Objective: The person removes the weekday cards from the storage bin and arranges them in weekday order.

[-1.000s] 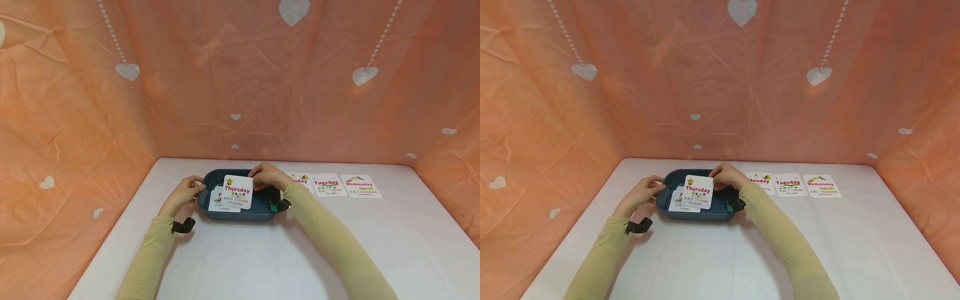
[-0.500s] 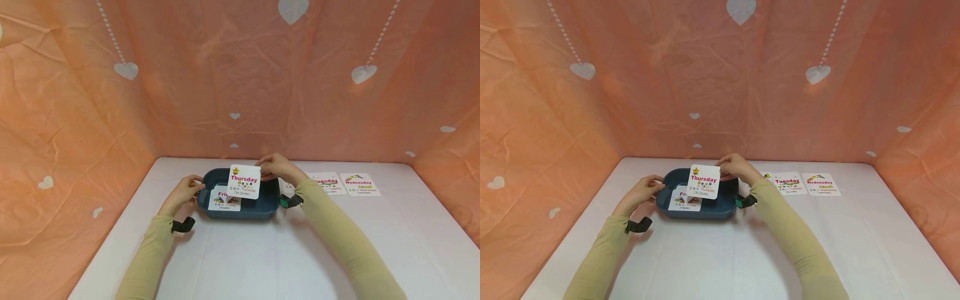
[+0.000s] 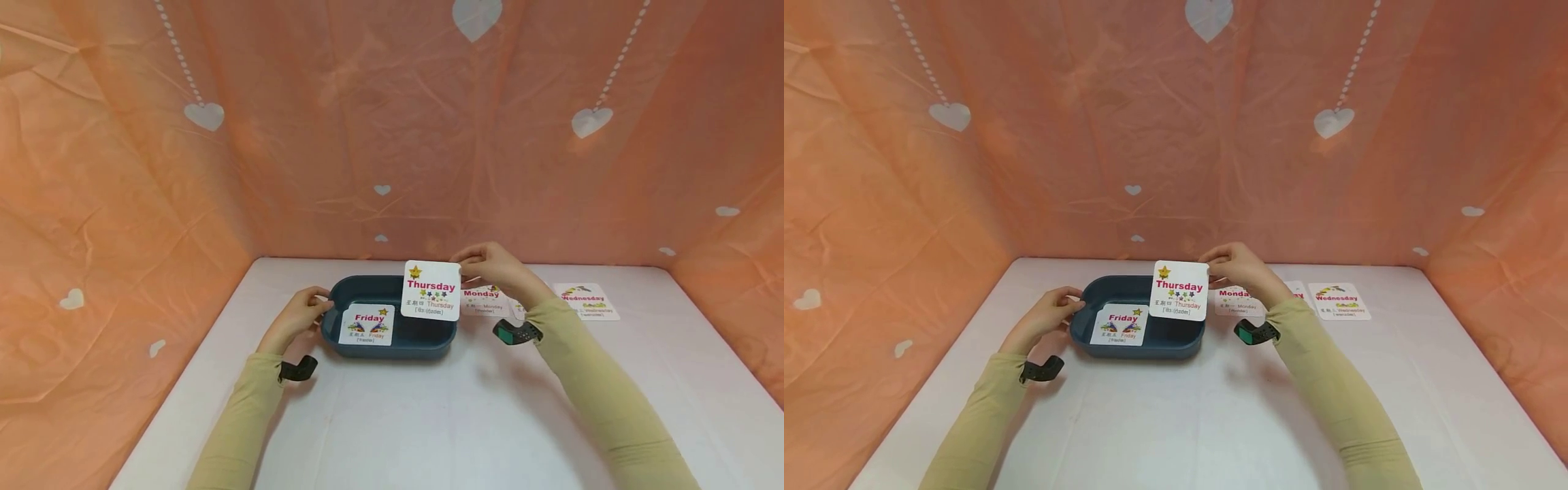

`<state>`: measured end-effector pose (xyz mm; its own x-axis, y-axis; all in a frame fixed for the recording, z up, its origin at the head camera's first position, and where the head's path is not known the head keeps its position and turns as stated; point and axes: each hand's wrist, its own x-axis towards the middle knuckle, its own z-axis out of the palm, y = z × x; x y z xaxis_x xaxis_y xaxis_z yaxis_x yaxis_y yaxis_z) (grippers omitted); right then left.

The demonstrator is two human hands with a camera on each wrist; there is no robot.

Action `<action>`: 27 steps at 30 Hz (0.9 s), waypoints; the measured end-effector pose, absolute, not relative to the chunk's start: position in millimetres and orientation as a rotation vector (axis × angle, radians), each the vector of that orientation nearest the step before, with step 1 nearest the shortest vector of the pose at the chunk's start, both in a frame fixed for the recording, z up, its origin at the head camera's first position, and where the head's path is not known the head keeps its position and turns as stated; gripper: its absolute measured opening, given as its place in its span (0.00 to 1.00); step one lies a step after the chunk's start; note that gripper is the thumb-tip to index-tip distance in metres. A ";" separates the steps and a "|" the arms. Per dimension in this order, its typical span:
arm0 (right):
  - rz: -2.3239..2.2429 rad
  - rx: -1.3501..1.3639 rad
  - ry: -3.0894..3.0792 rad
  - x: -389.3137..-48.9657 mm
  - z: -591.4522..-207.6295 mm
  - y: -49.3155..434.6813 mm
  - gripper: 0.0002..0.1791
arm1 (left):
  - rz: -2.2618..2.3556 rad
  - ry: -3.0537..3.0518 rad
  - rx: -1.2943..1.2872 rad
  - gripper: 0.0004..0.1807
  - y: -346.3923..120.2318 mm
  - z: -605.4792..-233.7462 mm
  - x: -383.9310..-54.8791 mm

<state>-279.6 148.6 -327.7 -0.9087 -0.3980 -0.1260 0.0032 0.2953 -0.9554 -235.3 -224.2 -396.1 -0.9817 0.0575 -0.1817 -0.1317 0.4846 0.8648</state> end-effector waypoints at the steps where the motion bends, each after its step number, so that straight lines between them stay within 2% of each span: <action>1: -1.645 -0.350 2.238 -278.1 -327.0 153.5 0.17 | 1.504 2.542 -0.066 0.19 -224.1 -396.0 -235.2; 15: -1.651 -0.339 2.270 -257.9 -324.2 211.3 0.20 | 1.484 2.561 -0.064 0.19 -223.9 -396.6 -235.7; 27: -1.589 -0.308 2.293 -245.0 -341.5 244.9 0.21 | 1.478 2.568 -0.052 0.18 -223.8 -396.8 -235.2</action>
